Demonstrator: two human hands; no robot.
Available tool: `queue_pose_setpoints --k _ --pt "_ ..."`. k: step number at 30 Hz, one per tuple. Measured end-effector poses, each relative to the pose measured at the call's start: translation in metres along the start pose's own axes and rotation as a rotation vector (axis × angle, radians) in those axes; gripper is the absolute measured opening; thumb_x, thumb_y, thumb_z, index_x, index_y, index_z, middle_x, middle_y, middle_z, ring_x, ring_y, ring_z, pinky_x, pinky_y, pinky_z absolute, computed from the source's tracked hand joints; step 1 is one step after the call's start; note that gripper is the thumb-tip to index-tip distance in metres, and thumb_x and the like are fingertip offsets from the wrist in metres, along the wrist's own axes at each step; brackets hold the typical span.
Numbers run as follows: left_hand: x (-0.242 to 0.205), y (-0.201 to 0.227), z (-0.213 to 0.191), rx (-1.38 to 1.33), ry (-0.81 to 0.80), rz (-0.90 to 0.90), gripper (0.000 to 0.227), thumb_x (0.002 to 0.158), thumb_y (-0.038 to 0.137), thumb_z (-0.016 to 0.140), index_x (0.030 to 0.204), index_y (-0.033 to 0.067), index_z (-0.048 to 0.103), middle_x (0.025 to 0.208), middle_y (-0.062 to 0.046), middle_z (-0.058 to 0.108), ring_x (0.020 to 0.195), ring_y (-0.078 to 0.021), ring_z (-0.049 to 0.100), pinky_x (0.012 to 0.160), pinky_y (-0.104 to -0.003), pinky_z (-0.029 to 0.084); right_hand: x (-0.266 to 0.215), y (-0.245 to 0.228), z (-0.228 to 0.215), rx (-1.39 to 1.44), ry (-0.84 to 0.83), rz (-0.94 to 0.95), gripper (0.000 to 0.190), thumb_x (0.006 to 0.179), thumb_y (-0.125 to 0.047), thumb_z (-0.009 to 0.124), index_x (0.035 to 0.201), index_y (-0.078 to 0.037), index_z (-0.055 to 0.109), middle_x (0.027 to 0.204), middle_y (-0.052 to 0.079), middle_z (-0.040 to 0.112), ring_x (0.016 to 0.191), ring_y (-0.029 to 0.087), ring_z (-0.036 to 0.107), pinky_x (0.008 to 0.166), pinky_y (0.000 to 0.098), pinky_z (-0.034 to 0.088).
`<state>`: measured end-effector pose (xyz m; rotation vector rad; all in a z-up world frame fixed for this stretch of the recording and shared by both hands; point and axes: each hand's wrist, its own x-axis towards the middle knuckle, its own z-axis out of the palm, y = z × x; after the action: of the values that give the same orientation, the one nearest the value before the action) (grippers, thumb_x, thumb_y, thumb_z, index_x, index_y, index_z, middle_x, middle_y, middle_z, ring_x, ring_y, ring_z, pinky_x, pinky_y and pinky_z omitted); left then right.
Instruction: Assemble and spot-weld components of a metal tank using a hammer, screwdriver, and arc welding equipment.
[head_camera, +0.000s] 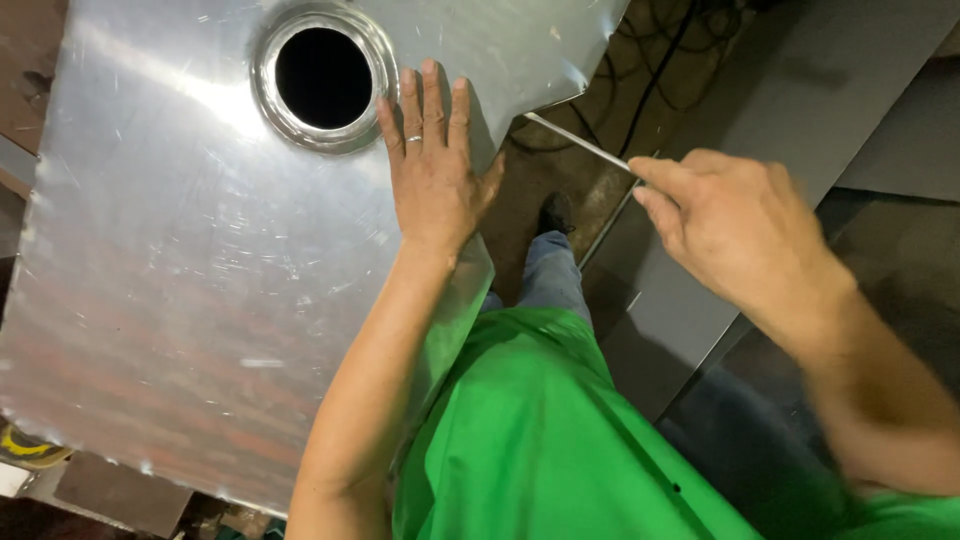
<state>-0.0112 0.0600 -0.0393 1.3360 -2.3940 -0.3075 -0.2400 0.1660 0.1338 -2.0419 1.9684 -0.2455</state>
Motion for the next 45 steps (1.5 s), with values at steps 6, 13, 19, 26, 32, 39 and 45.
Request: queue_pose_setpoints --k 6,13,19,26,32,39,45 --pt "-0.002 0.001 0.001 -0.010 0.007 0.008 0.090 0.089 0.040 0.084 0.158 0.0028 0.040 0.168 -0.021 0.023 0.157 -0.0410 0.017 0.129 -0.062 0.011 0.037 -0.047 -0.022 -0.345 -0.362 0.091 0.025 0.105 -0.027 0.055 0.113 -0.012 0.073 0.082 0.016 0.072 0.072 0.038 0.071 0.065 0.0475 0.058" --pt "-0.004 0.002 0.006 -0.035 0.036 0.003 0.088 0.091 0.040 0.084 0.159 0.0023 0.041 0.169 -0.020 0.024 0.159 -0.0392 0.018 0.132 -0.061 0.011 0.026 -0.066 0.014 -0.478 -0.298 0.030 0.035 0.094 -0.013 0.058 0.124 0.001 0.069 0.081 0.021 0.070 0.070 0.035 0.072 0.058 0.0437 0.060" --pt "-0.009 0.017 -0.010 -0.098 0.160 0.019 0.060 0.091 0.036 0.084 0.135 0.0025 0.059 0.147 -0.022 0.050 0.142 -0.0415 0.044 0.115 -0.052 0.038 -0.046 -0.034 0.128 0.137 0.233 0.311 0.031 0.103 -0.022 0.064 0.129 -0.006 0.067 0.098 0.022 0.067 0.077 0.041 0.067 0.068 0.0482 0.055" --pt "-0.062 0.104 0.010 -0.229 -0.380 -0.202 0.035 0.108 0.038 0.064 0.102 0.0040 0.068 0.108 -0.020 0.067 0.108 -0.0394 0.065 0.095 -0.047 0.053 -0.042 0.012 0.273 0.899 0.147 0.603 0.029 0.107 -0.030 0.061 0.116 -0.004 0.066 0.096 0.012 0.070 0.086 0.017 0.060 0.072 0.0343 0.050" --pt "-0.089 0.110 0.078 -0.283 0.093 -0.271 0.059 0.109 0.028 0.055 0.143 -0.0185 0.043 0.136 -0.037 0.058 0.121 -0.0518 0.059 0.104 -0.048 0.048 -0.050 0.035 0.307 1.312 0.238 0.443 0.027 0.108 -0.027 0.059 0.119 -0.002 0.064 0.102 0.003 0.067 0.091 0.011 0.059 0.080 0.0281 0.051" --pt "-0.074 0.116 0.103 -1.087 -0.097 -0.833 0.041 0.106 0.037 0.051 0.112 0.0012 0.071 0.093 -0.018 0.077 0.085 -0.0264 0.073 0.080 -0.038 0.058 -0.041 0.080 0.258 1.276 0.103 0.287 0.036 0.089 -0.016 0.074 0.122 -0.004 0.064 0.113 0.003 0.063 0.102 0.013 0.063 0.089 0.0287 0.053" --pt "-0.076 0.137 0.088 -0.894 -0.121 -1.049 0.038 0.112 0.036 0.049 0.110 0.0044 0.071 0.067 -0.013 0.058 0.059 -0.0244 0.056 0.059 -0.043 0.045 0.039 0.164 0.066 0.586 0.128 -0.029 0.018 0.097 -0.014 0.078 0.111 -0.005 0.072 0.109 0.007 0.068 0.101 0.017 0.067 0.087 0.0299 0.055"
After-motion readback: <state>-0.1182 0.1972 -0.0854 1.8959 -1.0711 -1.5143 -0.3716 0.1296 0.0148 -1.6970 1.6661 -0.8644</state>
